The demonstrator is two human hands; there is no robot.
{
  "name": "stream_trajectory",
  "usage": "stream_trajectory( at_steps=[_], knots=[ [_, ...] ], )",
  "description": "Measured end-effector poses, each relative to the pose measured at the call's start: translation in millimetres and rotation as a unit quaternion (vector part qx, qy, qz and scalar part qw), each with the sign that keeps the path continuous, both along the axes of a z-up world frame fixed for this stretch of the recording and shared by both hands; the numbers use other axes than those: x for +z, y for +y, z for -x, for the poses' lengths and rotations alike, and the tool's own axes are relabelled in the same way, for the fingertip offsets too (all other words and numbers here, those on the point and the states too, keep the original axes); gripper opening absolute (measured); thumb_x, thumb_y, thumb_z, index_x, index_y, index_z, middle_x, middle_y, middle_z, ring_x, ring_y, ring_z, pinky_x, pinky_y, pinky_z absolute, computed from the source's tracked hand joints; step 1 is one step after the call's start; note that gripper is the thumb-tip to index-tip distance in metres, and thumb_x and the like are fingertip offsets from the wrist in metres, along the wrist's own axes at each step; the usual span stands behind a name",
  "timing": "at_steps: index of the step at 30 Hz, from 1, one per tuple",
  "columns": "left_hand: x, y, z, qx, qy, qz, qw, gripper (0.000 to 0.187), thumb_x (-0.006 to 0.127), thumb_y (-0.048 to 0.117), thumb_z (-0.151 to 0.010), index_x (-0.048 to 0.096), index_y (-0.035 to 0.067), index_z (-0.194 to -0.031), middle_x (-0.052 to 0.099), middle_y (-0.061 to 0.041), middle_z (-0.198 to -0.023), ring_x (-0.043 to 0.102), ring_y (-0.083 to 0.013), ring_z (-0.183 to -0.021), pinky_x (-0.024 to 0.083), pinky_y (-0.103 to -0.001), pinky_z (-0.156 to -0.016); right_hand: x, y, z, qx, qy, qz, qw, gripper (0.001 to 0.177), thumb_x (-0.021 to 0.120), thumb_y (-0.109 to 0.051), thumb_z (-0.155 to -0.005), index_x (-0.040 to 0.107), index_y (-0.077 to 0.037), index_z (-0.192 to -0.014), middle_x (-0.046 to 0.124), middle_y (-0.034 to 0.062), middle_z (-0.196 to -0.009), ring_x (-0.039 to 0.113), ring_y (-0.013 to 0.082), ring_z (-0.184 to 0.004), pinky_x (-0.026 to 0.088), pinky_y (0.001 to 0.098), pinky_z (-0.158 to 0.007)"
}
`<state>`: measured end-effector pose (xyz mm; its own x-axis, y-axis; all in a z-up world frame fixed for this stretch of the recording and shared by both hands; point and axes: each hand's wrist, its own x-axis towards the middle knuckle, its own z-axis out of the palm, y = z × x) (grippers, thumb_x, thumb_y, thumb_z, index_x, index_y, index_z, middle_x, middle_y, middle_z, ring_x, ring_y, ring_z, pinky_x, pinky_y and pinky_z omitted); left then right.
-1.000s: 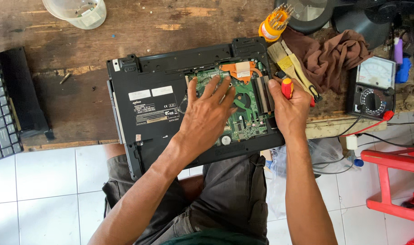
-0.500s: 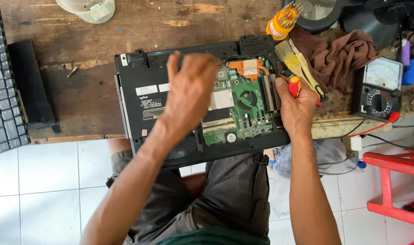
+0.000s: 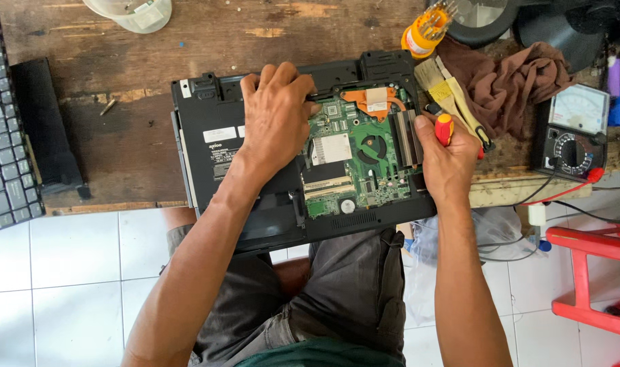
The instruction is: The person removes screws from the bottom of a laptop, detaches a cover, and then reattaches the cover and screws it back in place. The person uses a screwdriver to remove and tighten screws and handles the laptop cover by hand.
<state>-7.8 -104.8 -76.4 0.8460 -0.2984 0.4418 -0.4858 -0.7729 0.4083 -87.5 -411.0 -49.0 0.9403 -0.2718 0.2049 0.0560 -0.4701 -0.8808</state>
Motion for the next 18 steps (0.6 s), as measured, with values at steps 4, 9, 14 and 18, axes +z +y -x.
stream_trajectory(
  at_steps=[4,9,14,18],
  knots=[
    [16.2,-2.5,9.1,0.002,-0.012,0.014,1.000,0.013,0.085,0.020,-0.108,0.075,0.016,-0.115,0.061,-0.006,-0.116,0.053,-0.0374,-0.107,0.037,-0.066,-0.090,1.5,-1.1,3.4,0.000,0.006,0.016,1.000,0.018,0.078,-0.020,-0.116,0.079,-0.006,-0.105,0.058,-0.0035,-0.089,0.053,0.0112,-0.089,0.046,0.0323,-0.083],
    [26.4,-5.8,8.5,0.025,-0.073,-0.055,0.996,0.024,0.096,0.023,-0.098,0.073,0.016,-0.102,0.063,-0.001,-0.100,0.056,-0.0314,-0.098,0.037,-0.057,-0.095,4.3,-0.4,2.1,0.003,0.018,0.001,1.000,0.031,0.078,-0.025,-0.117,0.069,-0.011,-0.090,0.038,-0.0090,-0.080,0.038,0.0094,-0.083,0.036,0.0310,-0.078],
    [35.2,-5.4,8.2,0.030,-0.072,-0.080,0.994,0.024,0.096,0.022,-0.096,0.074,0.015,-0.097,0.063,-0.001,-0.096,0.057,-0.0302,-0.095,0.037,-0.056,-0.097,-0.1,-4.7,-1.5,-0.015,0.035,-0.019,0.999,0.019,0.081,-0.025,-0.111,0.085,-0.007,-0.110,0.054,-0.0114,-0.085,0.049,0.0059,-0.089,0.045,0.0291,-0.082],
    [28.5,-0.4,2.4,0.028,-0.092,-0.074,0.993,0.019,0.093,0.020,-0.103,0.074,0.016,-0.101,0.062,-0.003,-0.101,0.058,-0.0334,-0.100,0.036,-0.058,-0.098,15.6,6.0,4.8,0.025,0.004,-0.003,1.000,0.055,0.081,-0.016,-0.113,0.042,-0.018,-0.074,0.030,-0.0090,-0.080,0.031,0.0095,-0.081,0.032,0.0305,-0.078]
  ],
)
